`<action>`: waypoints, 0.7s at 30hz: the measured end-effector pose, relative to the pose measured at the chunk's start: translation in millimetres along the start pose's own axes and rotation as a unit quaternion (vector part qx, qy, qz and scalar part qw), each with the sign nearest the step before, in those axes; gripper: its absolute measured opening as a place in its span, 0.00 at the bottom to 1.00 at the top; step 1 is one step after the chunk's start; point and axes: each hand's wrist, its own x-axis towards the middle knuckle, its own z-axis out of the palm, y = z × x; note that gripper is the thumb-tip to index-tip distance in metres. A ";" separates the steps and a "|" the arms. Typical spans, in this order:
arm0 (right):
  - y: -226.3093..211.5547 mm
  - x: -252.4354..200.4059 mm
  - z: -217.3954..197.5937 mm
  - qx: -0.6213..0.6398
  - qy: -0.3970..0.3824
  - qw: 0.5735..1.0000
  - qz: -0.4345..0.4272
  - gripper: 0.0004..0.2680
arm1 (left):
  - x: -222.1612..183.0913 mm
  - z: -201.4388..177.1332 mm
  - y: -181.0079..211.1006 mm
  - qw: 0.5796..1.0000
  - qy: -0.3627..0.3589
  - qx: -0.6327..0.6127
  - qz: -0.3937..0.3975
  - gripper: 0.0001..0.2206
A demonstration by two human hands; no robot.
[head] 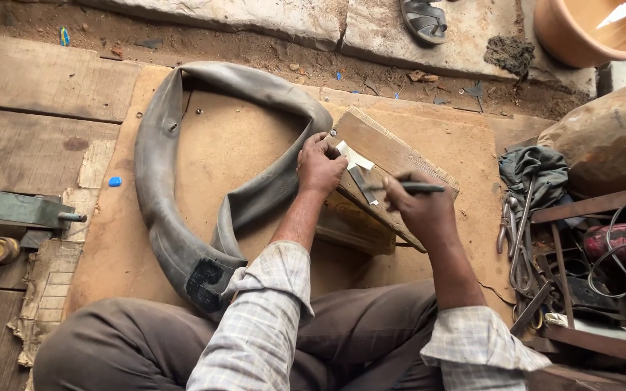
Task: Repairing a puncture in a rubber inner tube by applying adhesive and a patch.
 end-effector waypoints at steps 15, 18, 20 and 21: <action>-5.4 5.5 3.8 0.019 -0.001 0.999 0.039 0.08 | 1.2 0.7 -6.1 1.000 -0.005 -0.021 0.006 0.07; -5.0 10.8 12.1 0.072 0.037 0.987 -0.141 0.09 | 4.4 1.8 -4.8 1.000 -0.002 -0.009 0.023 0.07; -8.7 5.4 12.0 0.035 0.029 0.993 -0.108 0.10 | 3.9 0.4 -5.6 0.999 -0.008 -0.029 0.014 0.09; -6.9 0.0 6.2 0.034 0.027 0.993 -0.110 0.10 | 2.4 0.3 -4.1 0.999 -0.006 -0.029 0.013 0.09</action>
